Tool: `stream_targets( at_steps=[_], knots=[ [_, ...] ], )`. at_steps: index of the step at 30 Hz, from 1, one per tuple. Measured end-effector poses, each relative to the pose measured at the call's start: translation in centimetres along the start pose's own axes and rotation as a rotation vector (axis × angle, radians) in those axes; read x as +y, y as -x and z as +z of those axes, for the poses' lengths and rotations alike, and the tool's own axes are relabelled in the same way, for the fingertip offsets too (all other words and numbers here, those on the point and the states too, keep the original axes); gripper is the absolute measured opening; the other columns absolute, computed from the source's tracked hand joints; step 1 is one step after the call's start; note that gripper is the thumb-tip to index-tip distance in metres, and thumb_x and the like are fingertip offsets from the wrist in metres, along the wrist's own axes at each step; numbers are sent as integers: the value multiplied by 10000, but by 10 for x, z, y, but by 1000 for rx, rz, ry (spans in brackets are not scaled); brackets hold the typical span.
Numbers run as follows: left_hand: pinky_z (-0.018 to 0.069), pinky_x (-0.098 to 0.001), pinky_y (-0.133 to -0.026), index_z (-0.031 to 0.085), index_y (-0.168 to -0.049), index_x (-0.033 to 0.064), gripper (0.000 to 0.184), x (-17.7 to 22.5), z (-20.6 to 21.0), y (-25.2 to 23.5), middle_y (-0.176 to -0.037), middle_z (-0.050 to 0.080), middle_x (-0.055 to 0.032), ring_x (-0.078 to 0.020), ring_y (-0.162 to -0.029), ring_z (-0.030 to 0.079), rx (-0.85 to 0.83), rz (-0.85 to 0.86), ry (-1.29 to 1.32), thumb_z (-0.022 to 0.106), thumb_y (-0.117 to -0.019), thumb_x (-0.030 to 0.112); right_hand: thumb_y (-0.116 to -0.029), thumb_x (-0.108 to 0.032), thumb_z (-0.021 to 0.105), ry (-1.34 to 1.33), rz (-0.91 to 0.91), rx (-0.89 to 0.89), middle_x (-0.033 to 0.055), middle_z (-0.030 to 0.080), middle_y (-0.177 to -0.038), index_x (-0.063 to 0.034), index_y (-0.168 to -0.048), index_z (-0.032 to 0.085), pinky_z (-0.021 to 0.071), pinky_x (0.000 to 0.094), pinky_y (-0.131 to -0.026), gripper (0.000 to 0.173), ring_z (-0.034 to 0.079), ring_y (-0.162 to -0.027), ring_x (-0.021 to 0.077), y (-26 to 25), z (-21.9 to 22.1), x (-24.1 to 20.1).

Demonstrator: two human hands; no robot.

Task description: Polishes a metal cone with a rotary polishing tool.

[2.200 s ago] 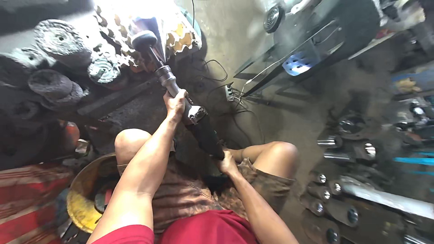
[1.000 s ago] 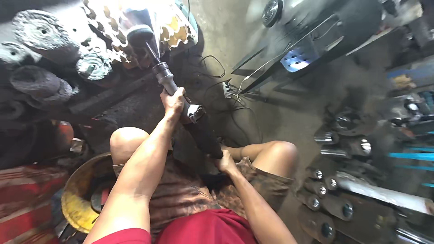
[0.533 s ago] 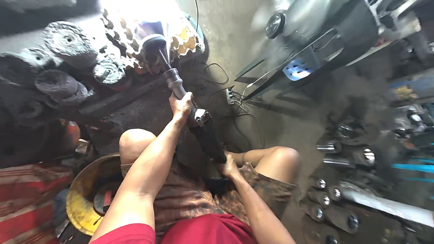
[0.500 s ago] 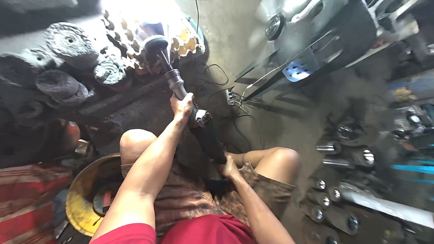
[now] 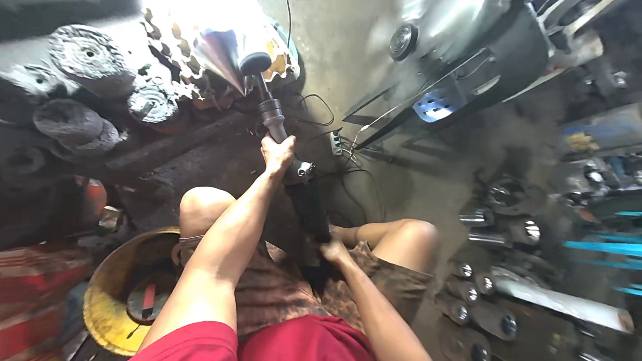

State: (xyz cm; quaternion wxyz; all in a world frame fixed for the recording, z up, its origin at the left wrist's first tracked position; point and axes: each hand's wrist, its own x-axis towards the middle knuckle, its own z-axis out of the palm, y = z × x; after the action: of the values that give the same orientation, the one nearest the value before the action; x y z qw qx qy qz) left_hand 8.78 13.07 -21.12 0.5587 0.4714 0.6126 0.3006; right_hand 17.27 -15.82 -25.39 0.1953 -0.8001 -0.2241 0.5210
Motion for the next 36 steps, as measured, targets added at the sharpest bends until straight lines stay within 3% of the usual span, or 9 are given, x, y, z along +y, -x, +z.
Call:
stream_targets(
  at_steps=[2, 4, 11, 18, 26, 28, 31, 33, 36],
  knots=[
    [565, -520, -821, 640, -1206, 53, 489, -2, 0, 1, -1011, 706, -133, -256, -933, 692, 4, 6, 29, 764, -803, 300, -855, -378, 838, -18, -17, -1, 70, 738, -869, -69, -1067, 721, 622, 415, -749, 392, 709, -732, 175, 0, 0, 1],
    [578, -475, -747, 659, -1130, 60, 405, -5, -2, 2, -928, 704, -98, -211, -831, 693, 25, 43, 87, 768, -796, 261, -847, -367, 840, -39, -44, 4, 57, 728, -809, -74, -999, 732, 616, 403, -705, 347, 696, -686, 165, 1, 0, 1],
    [588, -392, -645, 660, -1033, 48, 268, -10, -19, 8, -803, 684, -56, -157, -686, 675, 62, 100, 174, 742, -817, 185, -854, -455, 804, 195, -59, 64, 69, 749, -921, -100, -1056, 734, 612, 466, -818, 414, 728, -833, 193, 5, -2, -5],
    [625, -373, -576, 622, -1011, 16, 183, -16, -29, 13, -736, 685, -60, -175, -600, 689, 72, 99, 362, 706, -861, 81, -858, -477, 775, 272, -86, 68, 59, 747, -900, -130, -964, 751, 593, 514, -830, 363, 724, -863, 205, 0, -3, -7],
    [610, -366, -608, 639, -991, 36, 201, -11, -22, 11, -758, 680, -45, -151, -634, 680, 54, 124, 267, 721, -830, 125, -851, -456, 806, 221, -73, 89, 83, 753, -998, -98, -1088, 736, 593, 482, -901, 436, 726, -942, 206, 4, -2, -5],
    [603, -373, -634, 650, -1011, 42, 233, -10, -16, 10, -784, 685, -46, -143, -664, 680, 47, 111, 199, 736, -828, 158, -858, -422, 810, 149, -89, 76, 70, 753, -973, -98, -1085, 736, 601, 456, -876, 402, 726, -898, 181, 6, -2, -1],
    [595, -414, -681, 660, -1064, 42, 302, -7, -8, 7, -846, 698, -72, -166, -729, 687, 33, 80, 142, 757, -816, 184, -867, -384, 809, 43, -81, 37, 47, 730, -834, -90, -1008, 738, 609, 420, -737, 334, 697, -721, 156, 7, -2, 0],
    [583, -430, -705, 665, -1079, 55, 327, -8, -1, 4, -873, 699, -76, -175, -766, 685, 27, 66, 121, 766, -806, 204, -866, -362, 814, 3, -56, 21, 53, 721, -802, -81, -990, 735, 609, 410, -696, 317, 686, -677, 160, 7, -2, 0],
    [570, -488, -757, 659, -1115, 45, 394, -9, 4, -2, -928, 702, -109, -225, -841, 689, 14, 50, 70, 765, -799, 256, -855, -394, 822, 49, -1, 22, 63, 736, -859, -88, -1017, 737, 612, 433, -759, 357, 709, -755, 175, 4, -3, -1]
  ],
)
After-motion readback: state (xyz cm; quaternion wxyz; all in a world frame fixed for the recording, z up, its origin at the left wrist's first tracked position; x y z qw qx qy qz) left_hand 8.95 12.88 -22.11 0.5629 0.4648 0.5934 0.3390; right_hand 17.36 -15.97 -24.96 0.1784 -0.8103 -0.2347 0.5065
